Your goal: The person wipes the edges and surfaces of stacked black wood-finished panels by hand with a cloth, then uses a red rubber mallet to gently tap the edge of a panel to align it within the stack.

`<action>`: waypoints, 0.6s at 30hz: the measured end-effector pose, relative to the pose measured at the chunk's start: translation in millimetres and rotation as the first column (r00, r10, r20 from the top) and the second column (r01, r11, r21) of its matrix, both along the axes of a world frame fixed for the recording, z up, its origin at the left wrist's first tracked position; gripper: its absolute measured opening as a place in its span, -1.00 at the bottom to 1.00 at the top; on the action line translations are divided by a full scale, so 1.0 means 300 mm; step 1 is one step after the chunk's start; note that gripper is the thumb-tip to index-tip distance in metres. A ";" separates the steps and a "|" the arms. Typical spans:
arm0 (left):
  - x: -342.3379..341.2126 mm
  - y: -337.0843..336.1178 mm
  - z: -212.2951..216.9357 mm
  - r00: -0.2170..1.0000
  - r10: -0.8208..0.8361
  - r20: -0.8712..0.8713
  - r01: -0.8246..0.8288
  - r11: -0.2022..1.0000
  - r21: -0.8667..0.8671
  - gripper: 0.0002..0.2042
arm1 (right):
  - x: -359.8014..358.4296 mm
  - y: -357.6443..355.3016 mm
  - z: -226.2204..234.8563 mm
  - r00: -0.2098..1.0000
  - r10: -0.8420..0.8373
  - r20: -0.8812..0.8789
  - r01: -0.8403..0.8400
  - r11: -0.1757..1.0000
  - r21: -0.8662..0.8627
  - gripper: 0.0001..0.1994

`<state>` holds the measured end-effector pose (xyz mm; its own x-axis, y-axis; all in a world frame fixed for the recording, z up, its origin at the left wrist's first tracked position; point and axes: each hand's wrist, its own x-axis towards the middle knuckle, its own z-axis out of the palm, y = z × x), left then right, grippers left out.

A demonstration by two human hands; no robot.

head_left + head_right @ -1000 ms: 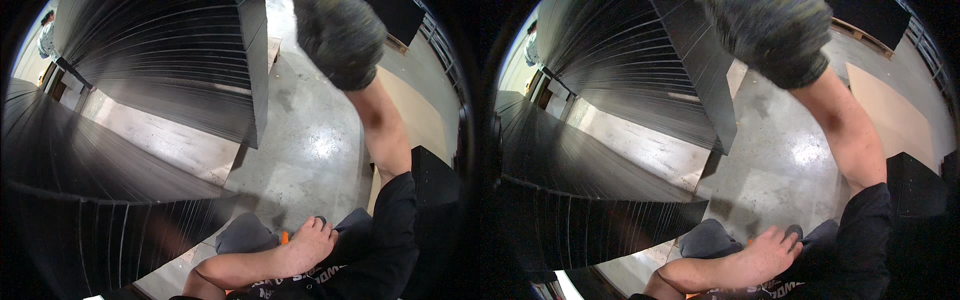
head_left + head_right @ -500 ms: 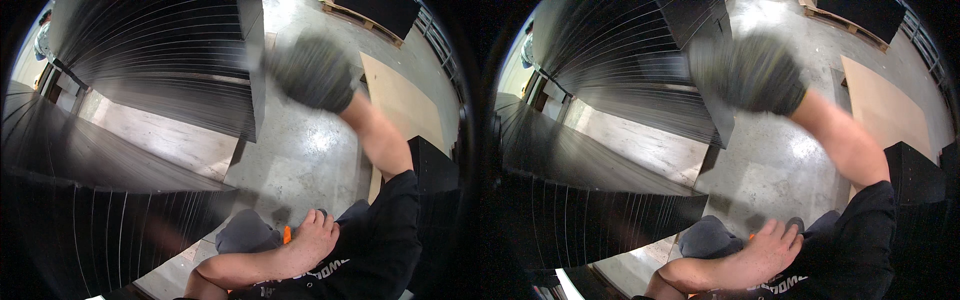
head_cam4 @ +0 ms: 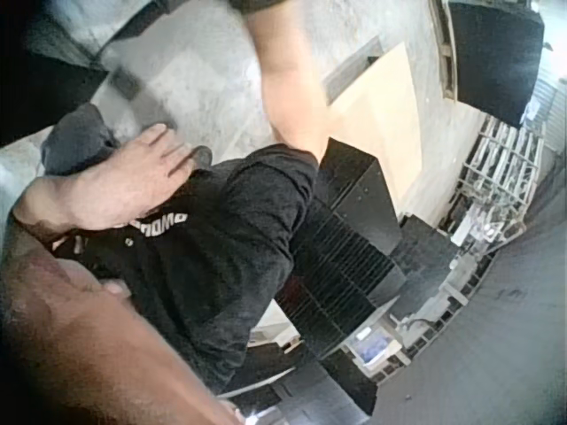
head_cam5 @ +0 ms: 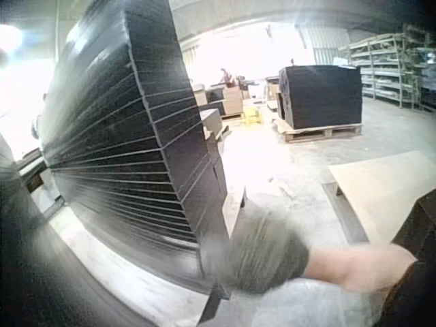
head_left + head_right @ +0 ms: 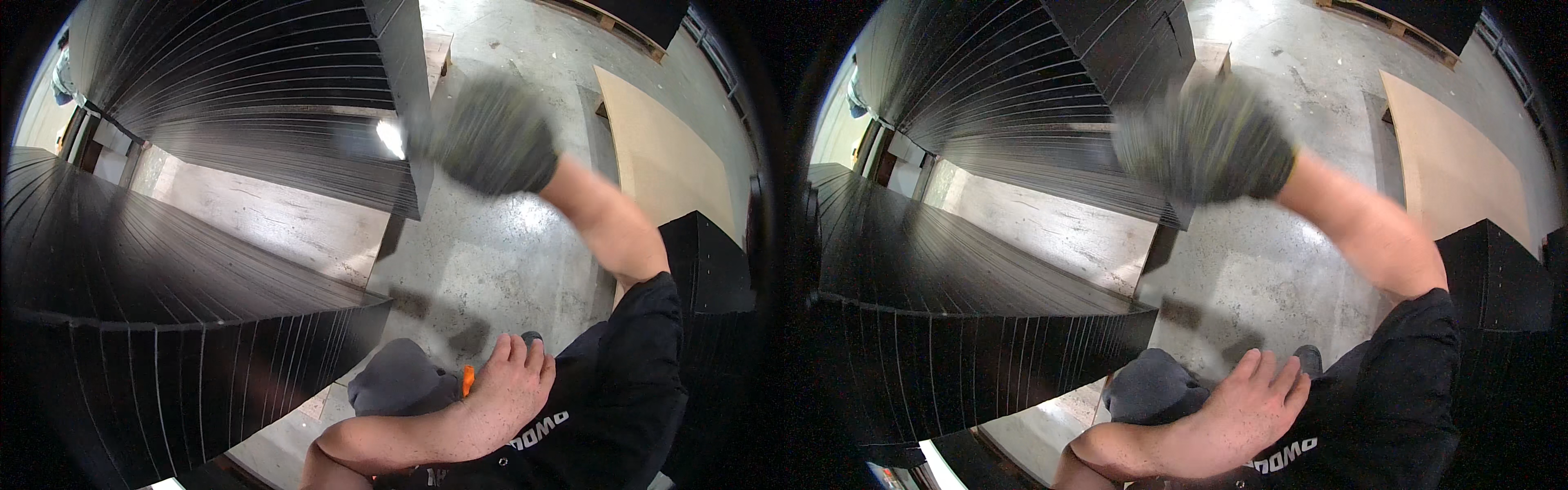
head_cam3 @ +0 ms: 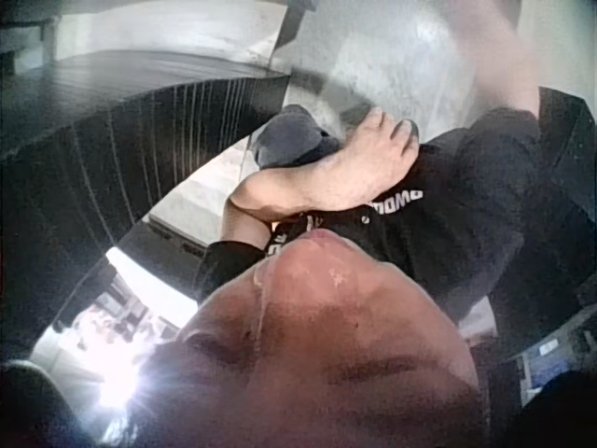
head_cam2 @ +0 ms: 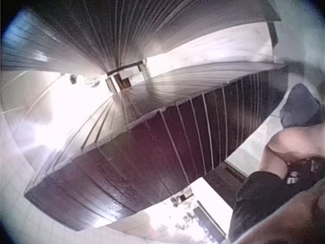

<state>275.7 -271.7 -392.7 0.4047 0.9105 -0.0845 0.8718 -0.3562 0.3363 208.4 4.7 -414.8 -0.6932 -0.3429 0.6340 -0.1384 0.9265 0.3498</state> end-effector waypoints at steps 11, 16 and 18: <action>0.009 0.030 0.021 1.000 -0.016 0.010 0.017 0.995 -0.096 -0.49 | -0.050 0.132 -0.125 0.983 0.181 0.032 -0.176 0.976 -0.125 -0.65; 0.022 0.019 0.014 0.999 0.005 0.037 -0.004 1.000 -0.029 -0.50 | 0.076 -0.085 -0.358 0.887 0.082 0.455 -0.061 0.996 -0.062 -0.80; 0.022 0.015 0.023 0.998 -0.034 0.045 0.036 0.998 -0.048 -0.49 | 0.098 -0.077 -0.531 0.791 0.034 0.611 -0.012 0.999 -0.040 -0.87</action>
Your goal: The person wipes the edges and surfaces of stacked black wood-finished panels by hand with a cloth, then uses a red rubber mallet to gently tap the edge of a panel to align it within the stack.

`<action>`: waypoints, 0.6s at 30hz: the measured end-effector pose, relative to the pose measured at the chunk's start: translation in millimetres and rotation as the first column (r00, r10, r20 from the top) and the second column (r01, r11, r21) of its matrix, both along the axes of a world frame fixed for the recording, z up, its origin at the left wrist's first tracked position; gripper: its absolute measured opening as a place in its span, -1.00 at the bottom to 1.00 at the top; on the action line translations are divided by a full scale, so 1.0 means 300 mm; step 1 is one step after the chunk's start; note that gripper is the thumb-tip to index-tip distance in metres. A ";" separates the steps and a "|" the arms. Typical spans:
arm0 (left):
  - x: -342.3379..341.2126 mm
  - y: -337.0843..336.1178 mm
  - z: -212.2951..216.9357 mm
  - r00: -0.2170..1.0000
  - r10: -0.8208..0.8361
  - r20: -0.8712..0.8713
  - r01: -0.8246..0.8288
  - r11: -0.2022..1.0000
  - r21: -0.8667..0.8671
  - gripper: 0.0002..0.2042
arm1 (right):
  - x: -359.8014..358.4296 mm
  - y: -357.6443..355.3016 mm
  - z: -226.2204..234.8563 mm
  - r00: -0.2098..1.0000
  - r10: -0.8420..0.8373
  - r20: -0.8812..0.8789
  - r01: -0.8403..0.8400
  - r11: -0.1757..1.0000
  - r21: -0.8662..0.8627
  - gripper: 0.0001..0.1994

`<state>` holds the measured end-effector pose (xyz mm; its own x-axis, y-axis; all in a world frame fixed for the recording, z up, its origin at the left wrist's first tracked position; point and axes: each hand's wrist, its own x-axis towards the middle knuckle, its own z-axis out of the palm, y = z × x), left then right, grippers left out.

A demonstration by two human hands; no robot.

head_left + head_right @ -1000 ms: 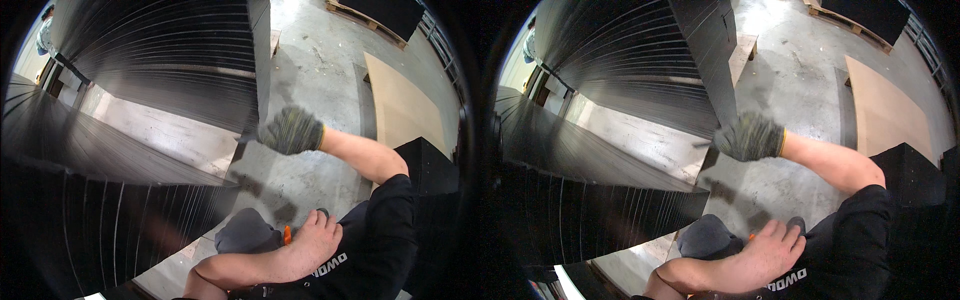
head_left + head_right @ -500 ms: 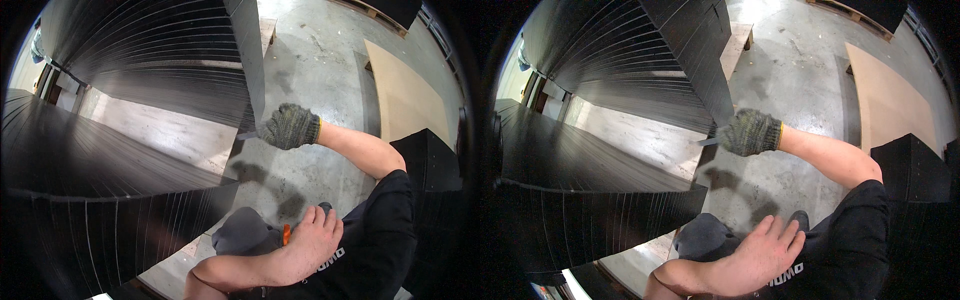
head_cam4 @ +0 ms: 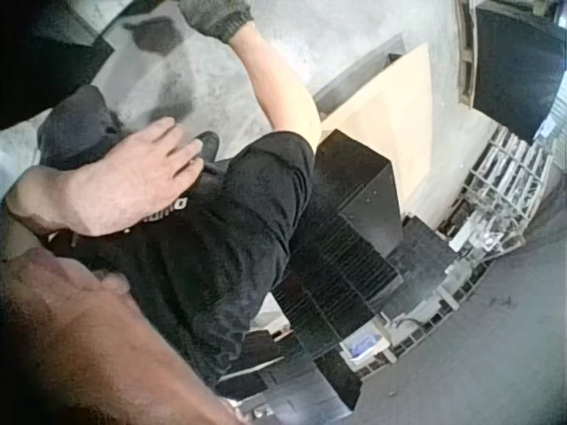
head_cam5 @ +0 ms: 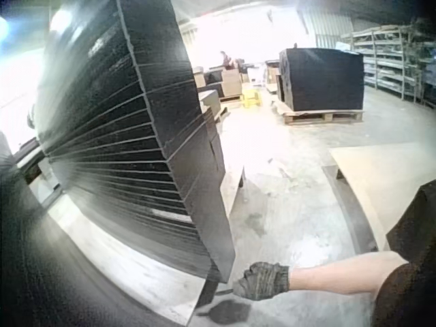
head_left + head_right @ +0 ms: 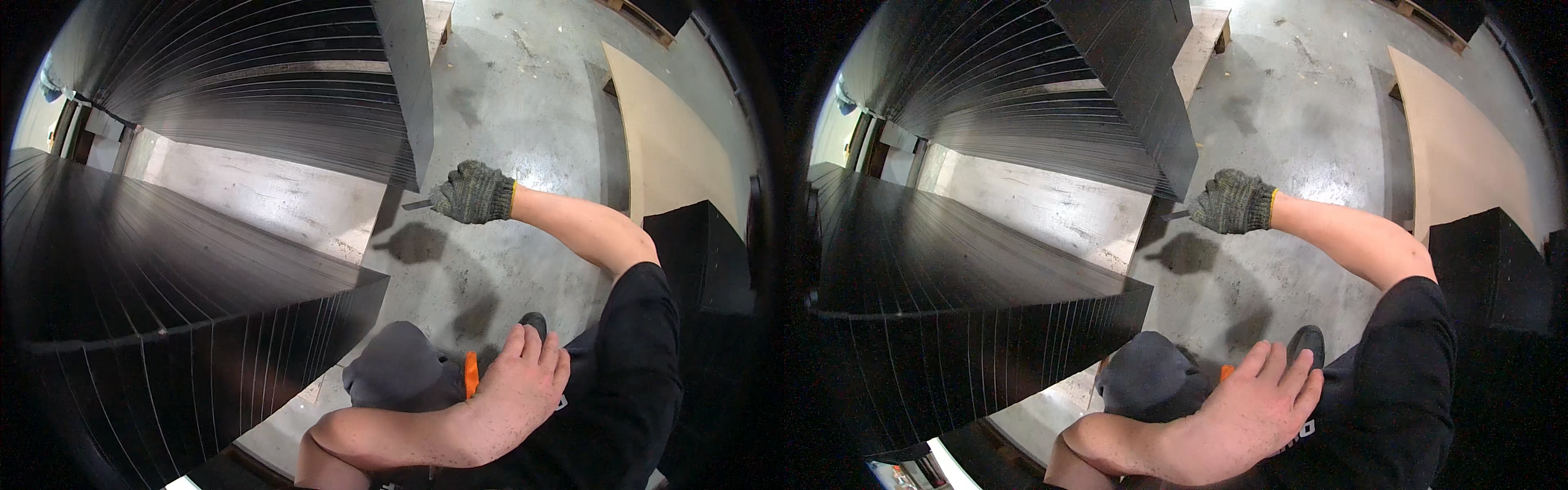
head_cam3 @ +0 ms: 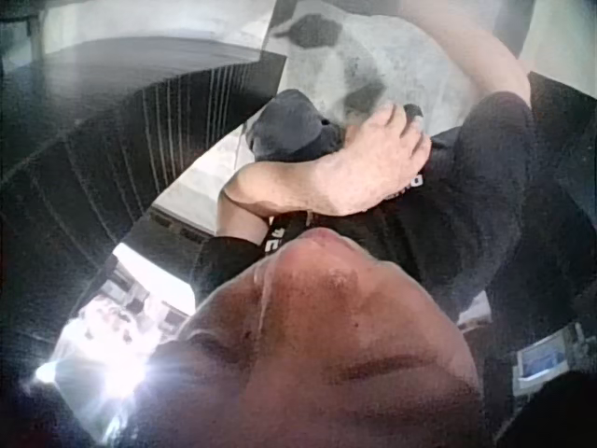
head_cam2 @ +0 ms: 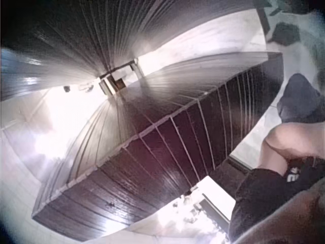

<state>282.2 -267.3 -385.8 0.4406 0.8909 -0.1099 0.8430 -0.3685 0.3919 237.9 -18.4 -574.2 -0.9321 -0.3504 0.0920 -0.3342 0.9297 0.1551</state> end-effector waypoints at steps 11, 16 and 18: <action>-0.010 -0.022 0.009 0.999 0.004 -0.040 -0.004 1.000 -0.001 -0.50 | -0.068 0.009 0.177 0.867 0.091 -0.491 0.048 0.963 0.264 -0.68; -0.022 -0.004 0.008 0.998 0.044 -0.047 -0.045 0.999 -0.026 -0.50 | -0.072 0.092 0.403 0.834 0.050 -0.549 -0.284 0.893 -0.349 -0.69; -0.033 0.012 0.007 0.998 0.037 -0.051 -0.039 0.998 -0.052 -0.50 | -0.035 0.029 0.397 0.730 0.167 -0.663 0.057 0.951 0.303 -0.62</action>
